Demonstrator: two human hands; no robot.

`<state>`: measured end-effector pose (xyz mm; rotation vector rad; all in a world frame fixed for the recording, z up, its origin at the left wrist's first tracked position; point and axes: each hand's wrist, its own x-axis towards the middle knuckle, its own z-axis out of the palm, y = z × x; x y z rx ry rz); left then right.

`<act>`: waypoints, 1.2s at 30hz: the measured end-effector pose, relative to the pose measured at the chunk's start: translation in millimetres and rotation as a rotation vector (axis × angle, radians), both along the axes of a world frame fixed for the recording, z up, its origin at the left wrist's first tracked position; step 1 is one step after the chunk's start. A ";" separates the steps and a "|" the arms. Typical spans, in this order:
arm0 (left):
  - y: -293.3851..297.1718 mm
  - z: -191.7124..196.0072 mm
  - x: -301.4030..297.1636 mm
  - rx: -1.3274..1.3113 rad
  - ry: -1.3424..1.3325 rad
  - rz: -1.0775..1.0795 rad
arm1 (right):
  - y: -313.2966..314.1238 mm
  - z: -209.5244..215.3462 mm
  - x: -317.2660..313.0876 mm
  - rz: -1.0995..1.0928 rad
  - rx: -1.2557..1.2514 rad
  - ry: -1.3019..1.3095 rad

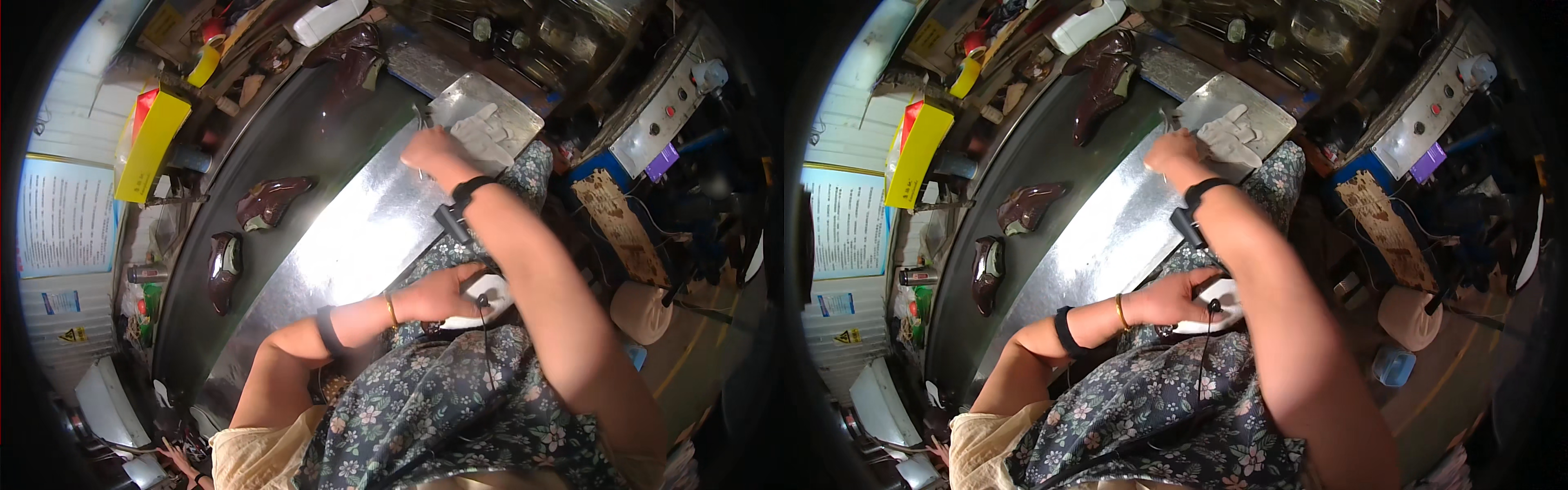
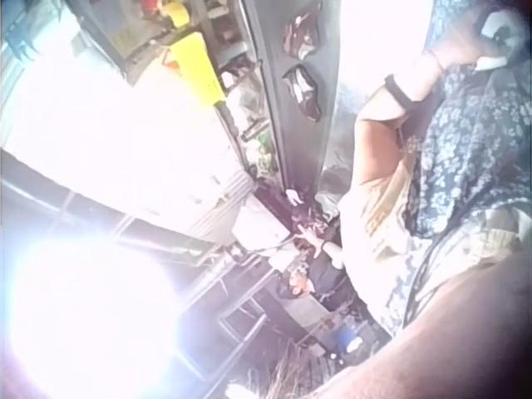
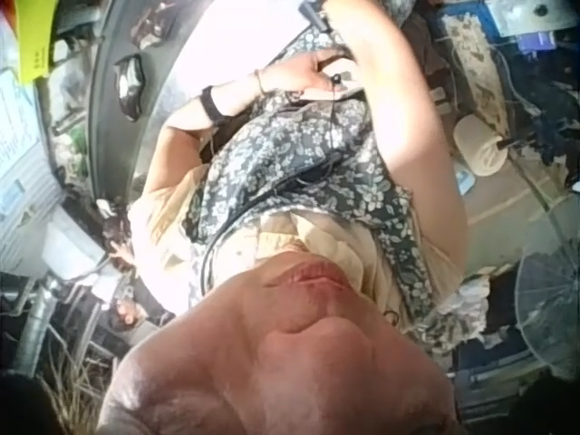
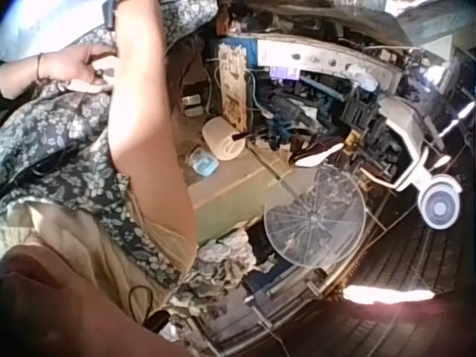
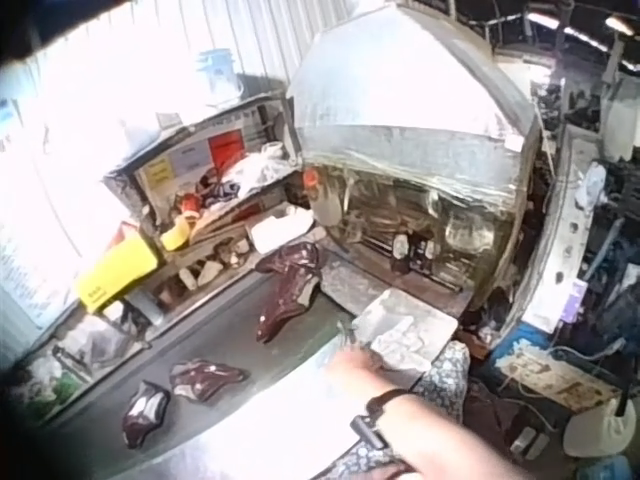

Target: The recorder is assembling and inspecting shoe components on a factory assembly line.

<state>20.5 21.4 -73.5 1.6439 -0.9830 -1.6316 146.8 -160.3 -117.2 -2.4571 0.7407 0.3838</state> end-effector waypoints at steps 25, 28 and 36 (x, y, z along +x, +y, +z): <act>-36.7 12.2 -34.2 0.147 0.243 -0.006 | -36.2 79.6 -382.0 -0.471 1.263 -0.027; -31.8 3.2 -30.8 0.174 0.192 0.040 | -40.4 97.6 -408.4 -0.153 1.217 0.014; -33.4 -3.6 -37.0 0.075 -0.012 0.001 | -43.6 97.5 -379.9 -0.159 1.231 0.186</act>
